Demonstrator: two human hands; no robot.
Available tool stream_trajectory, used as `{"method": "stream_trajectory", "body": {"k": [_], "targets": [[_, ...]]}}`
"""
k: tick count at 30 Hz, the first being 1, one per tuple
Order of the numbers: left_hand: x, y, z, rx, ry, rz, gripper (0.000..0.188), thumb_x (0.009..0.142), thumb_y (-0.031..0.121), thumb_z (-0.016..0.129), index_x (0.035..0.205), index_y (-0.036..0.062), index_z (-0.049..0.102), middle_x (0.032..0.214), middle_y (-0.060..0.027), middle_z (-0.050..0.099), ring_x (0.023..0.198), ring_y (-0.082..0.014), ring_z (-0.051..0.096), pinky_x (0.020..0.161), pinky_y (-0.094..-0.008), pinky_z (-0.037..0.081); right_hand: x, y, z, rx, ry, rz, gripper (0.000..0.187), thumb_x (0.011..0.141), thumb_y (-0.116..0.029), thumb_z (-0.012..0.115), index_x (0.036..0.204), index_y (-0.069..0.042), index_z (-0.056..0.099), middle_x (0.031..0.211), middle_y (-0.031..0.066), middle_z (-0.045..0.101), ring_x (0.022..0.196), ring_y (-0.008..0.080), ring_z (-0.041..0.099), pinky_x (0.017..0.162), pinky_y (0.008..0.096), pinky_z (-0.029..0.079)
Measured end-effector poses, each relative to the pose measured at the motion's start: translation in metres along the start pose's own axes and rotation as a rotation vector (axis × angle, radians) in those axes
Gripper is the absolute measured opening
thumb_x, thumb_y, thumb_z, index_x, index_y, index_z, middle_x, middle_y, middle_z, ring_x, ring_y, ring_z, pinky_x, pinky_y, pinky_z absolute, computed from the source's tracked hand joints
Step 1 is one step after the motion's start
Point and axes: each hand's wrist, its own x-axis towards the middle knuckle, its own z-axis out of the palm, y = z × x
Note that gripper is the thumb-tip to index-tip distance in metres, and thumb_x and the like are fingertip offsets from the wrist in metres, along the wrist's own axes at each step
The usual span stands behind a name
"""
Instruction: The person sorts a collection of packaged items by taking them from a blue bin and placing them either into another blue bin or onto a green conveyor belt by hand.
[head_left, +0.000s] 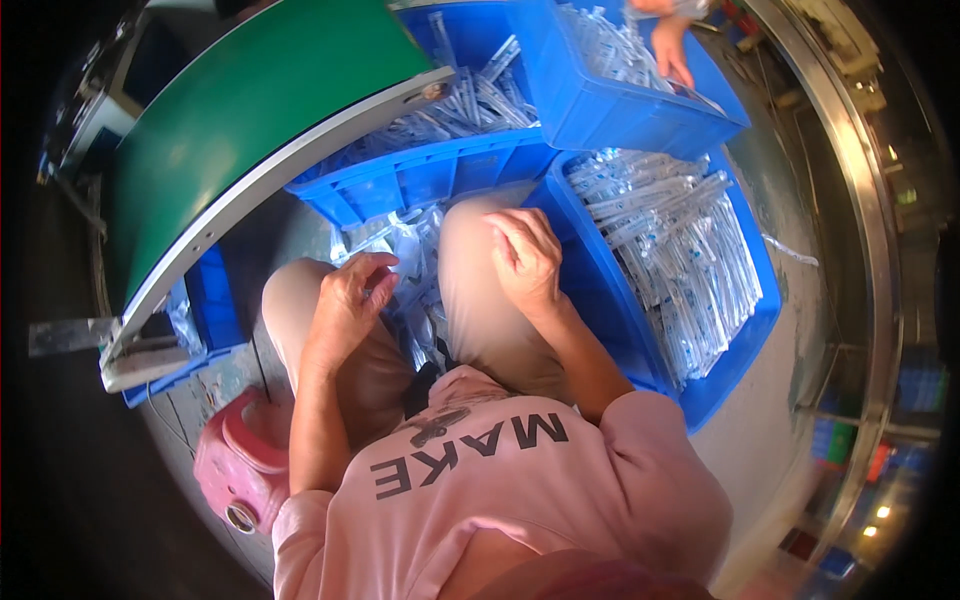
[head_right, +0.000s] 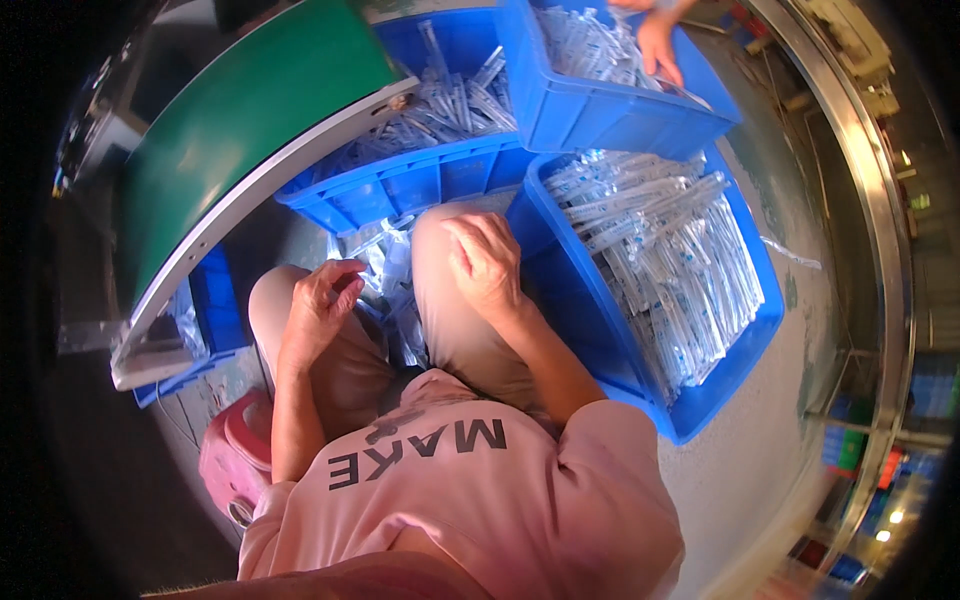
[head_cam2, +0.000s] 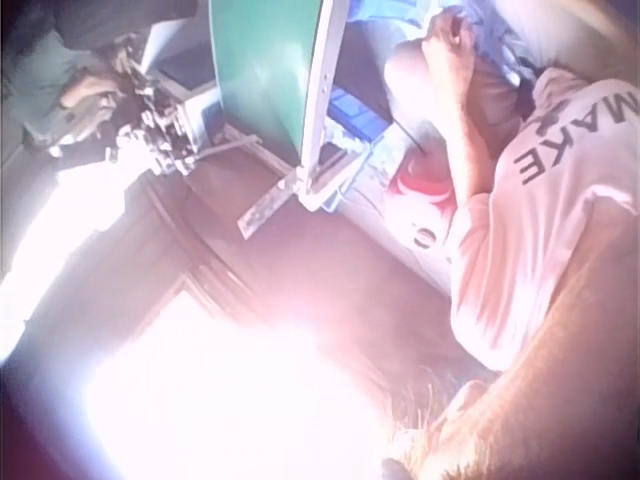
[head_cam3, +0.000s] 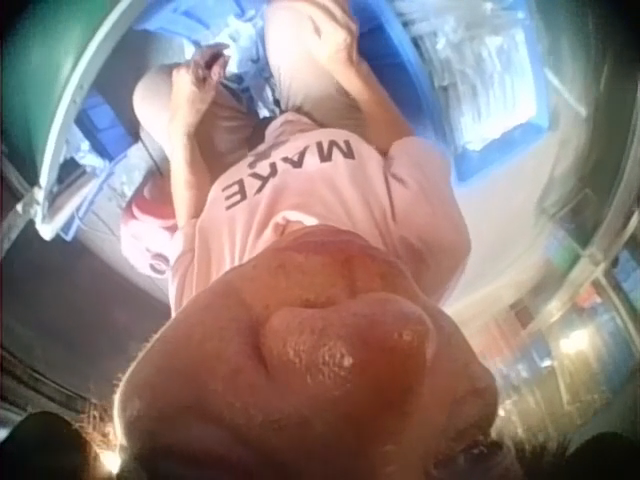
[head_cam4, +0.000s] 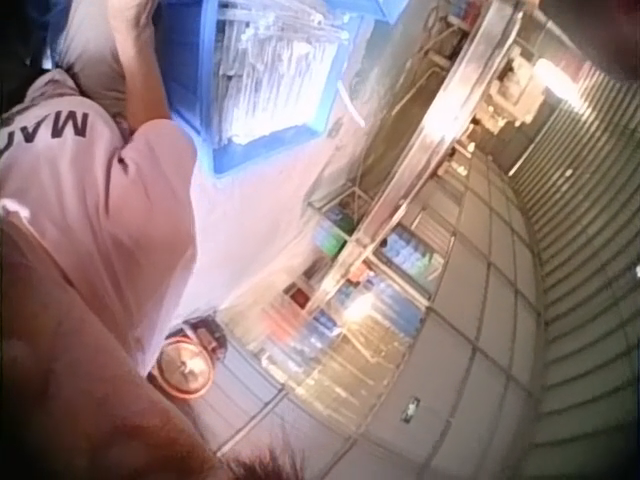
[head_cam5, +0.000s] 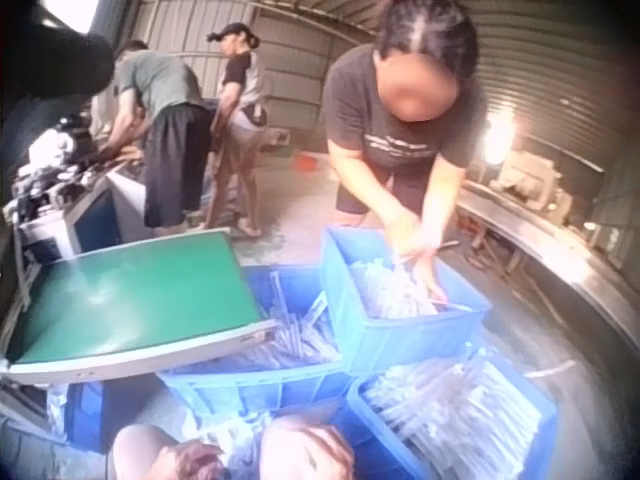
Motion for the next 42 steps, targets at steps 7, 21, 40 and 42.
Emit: {"method": "stream_trajectory", "body": {"k": [7,21,40,42], "targets": [[0.008,-0.007,0.016,0.152,-0.050,0.018,0.018,0.079,0.006,0.062,0.097,0.0025,0.060,0.082,-0.0126,0.061,0.075,-0.0257,0.063,0.066,-0.0327,0.050,-0.023,0.018,-0.032,-0.119,0.001,0.118,0.021,0.070,0.009,0.057,0.087,-0.002,0.062,0.081,0.0110,0.060,0.073,0.0272,0.058,0.064,0.0353,0.047],[0.001,0.038,-0.035,-0.135,0.327,0.205,0.010,0.084,0.006,0.058,0.090,-0.0013,0.062,0.072,-0.0076,0.060,0.067,-0.0133,0.059,0.061,-0.0234,0.046,0.002,-0.028,0.019,0.260,-0.084,-0.040,0.025,0.067,0.007,0.059,0.089,-0.003,0.063,0.083,0.0099,0.060,0.071,0.0250,0.058,0.062,0.0330,0.047],[-0.146,0.202,-0.149,0.567,0.845,1.162,0.062,0.083,0.053,0.053,0.109,-0.0037,0.051,0.080,-0.0129,0.055,0.061,-0.0209,0.053,0.053,-0.0271,0.042,0.015,0.002,-0.017,0.180,-0.081,0.047,0.015,0.084,0.003,0.050,0.093,0.002,0.061,0.085,0.0125,0.060,0.066,0.0193,0.059,0.061,0.0293,0.048],[-0.183,0.211,-0.157,0.810,1.006,1.136,0.061,0.083,0.052,0.053,0.109,-0.0033,0.051,0.080,-0.0128,0.055,0.062,-0.0210,0.054,0.053,-0.0271,0.042,0.013,-0.038,0.000,0.220,-0.069,-0.052,0.015,0.082,0.004,0.052,0.093,0.002,0.061,0.086,0.0124,0.061,0.066,0.0205,0.059,0.060,0.0304,0.048]]}}
